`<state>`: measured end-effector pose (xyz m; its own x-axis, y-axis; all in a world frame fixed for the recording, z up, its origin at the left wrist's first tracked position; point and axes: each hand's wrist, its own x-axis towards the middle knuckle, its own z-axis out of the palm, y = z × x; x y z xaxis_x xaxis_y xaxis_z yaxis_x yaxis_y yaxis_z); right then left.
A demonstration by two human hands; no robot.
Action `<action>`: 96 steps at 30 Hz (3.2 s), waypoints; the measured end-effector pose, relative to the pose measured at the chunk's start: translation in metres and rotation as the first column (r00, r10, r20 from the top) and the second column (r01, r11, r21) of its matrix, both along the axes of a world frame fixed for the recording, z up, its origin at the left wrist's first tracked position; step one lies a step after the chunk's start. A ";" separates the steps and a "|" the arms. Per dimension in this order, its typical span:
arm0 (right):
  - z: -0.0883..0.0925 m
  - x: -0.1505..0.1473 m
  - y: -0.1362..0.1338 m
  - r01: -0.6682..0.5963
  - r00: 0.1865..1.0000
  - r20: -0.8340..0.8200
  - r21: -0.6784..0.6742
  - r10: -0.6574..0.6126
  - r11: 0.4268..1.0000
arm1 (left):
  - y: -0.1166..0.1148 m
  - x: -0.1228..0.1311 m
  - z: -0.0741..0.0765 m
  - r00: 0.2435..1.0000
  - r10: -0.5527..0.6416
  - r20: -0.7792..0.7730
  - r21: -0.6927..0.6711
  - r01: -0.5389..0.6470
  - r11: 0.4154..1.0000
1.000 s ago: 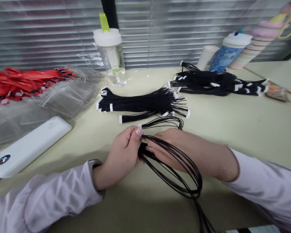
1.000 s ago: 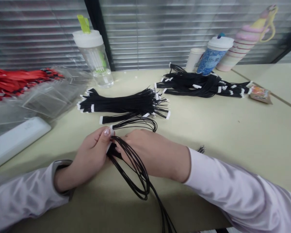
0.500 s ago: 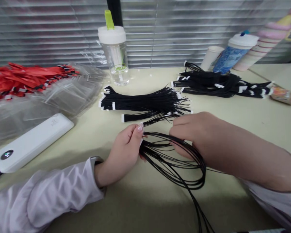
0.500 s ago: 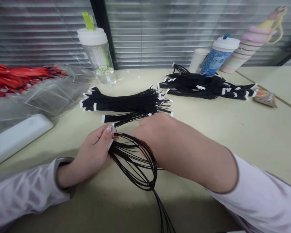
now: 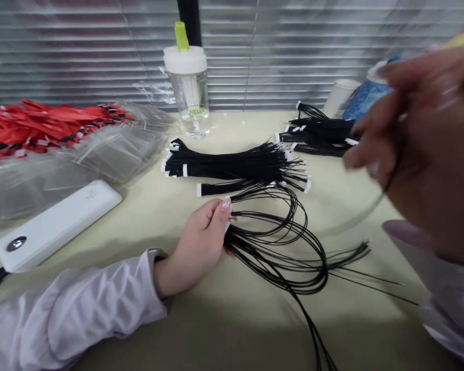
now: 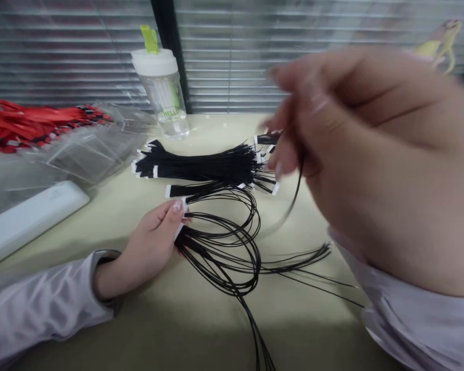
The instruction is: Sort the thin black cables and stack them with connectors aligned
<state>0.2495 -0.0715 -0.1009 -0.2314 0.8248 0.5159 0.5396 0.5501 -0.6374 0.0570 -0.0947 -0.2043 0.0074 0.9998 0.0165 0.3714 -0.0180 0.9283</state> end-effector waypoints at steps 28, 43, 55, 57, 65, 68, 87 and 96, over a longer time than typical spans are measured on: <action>-0.058 -0.031 0.007 -0.133 0.853 0.484 -0.161 0.196 0.978 | -0.004 -0.001 0.002 0.988 -0.141 -0.060 0.112 0.147 0.983; -0.054 -0.036 0.003 -0.137 0.951 0.212 -0.370 0.226 0.919 | -0.010 -0.003 0.000 0.971 -0.137 -0.194 0.213 0.178 0.961; -0.053 -0.034 -0.002 -0.204 0.944 0.168 -0.379 0.284 0.902 | -0.016 -0.005 0.001 0.930 -0.080 -0.358 0.352 0.214 0.911; -0.051 -0.032 -0.001 -0.271 0.925 0.153 -0.377 0.348 0.886 | -0.016 -0.005 0.000 0.944 -0.065 -0.325 0.346 0.182 0.920; -0.047 -0.025 0.000 -0.189 0.945 0.204 -0.301 0.257 0.935 | -0.015 -0.005 -0.005 0.964 -0.077 -0.255 0.302 0.155 0.941; -0.049 -0.025 0.001 -0.210 0.935 0.228 -0.265 0.272 0.941 | -0.016 -0.005 -0.003 0.958 -0.074 -0.277 0.309 0.162 0.937; -0.041 -0.022 0.002 -0.298 0.861 0.381 -0.157 0.336 0.942 | -0.015 -0.005 0.001 0.954 -0.081 -0.289 0.324 0.178 0.929; -0.044 -0.025 0.001 -0.307 0.846 0.433 -0.080 0.310 0.948 | -0.016 -0.005 0.003 0.944 -0.091 -0.318 0.340 0.203 0.918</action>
<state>0.2249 -0.0707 -0.1454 -0.6740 0.6764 0.2970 0.5653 0.7310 -0.3821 0.0523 -0.1103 -0.2016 0.2143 0.9111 0.3521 0.5891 -0.4081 0.6975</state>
